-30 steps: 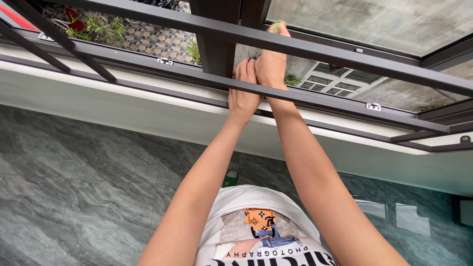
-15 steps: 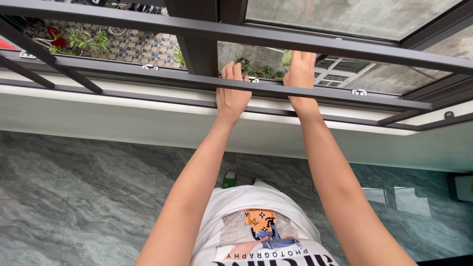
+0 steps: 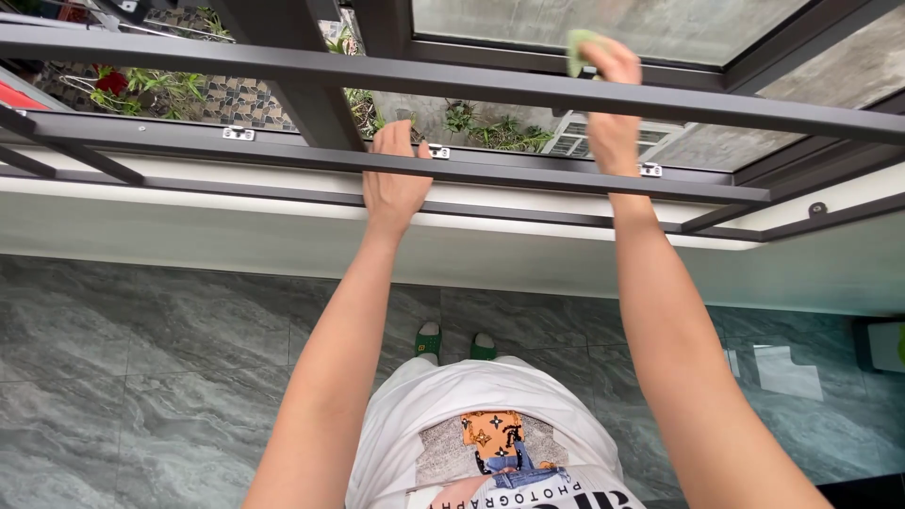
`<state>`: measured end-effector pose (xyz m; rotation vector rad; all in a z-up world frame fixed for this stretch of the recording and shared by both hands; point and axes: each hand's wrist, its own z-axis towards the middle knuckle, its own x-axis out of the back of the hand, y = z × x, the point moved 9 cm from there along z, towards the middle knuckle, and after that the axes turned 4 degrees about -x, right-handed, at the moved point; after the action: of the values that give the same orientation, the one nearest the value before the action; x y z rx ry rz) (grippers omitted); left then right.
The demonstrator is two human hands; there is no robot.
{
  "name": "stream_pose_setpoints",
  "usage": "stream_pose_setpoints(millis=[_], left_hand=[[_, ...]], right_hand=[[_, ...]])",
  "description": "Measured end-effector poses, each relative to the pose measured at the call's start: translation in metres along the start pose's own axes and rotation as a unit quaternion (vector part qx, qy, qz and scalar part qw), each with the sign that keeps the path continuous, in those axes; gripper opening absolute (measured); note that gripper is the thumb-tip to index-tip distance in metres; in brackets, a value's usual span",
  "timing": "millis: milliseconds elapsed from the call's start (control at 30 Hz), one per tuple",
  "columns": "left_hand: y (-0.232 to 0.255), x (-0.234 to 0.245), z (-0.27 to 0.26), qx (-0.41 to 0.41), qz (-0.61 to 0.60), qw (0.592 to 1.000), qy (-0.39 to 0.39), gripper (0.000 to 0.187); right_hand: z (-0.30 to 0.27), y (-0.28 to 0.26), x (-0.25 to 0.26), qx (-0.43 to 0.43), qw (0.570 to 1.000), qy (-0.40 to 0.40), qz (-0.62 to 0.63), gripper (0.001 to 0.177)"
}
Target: Wiping down the metal grills and frame of a window using a cloth.
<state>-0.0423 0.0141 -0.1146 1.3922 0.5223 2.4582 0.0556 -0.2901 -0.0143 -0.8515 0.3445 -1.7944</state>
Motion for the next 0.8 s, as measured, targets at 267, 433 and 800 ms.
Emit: stream_pose_setpoints(millis=[267,433,800], left_hand=[[0.007,0.009,0.001,0.038,-0.021,0.997,-0.06,0.036],[0.004,0.005,0.0,0.027,-0.004,0.999,-0.047,0.032],[0.003,0.01,-0.003,0.054,0.018,0.998,0.002,0.02]], right_hand=[[0.0,0.009,-0.013,-0.021,0.989,-0.109,-0.101,0.036],[-0.022,0.055,0.042,0.002,0.978,0.068,-0.198,0.048],[-0.077,0.189,0.102,-0.25,0.883,0.371,-0.145,0.047]])
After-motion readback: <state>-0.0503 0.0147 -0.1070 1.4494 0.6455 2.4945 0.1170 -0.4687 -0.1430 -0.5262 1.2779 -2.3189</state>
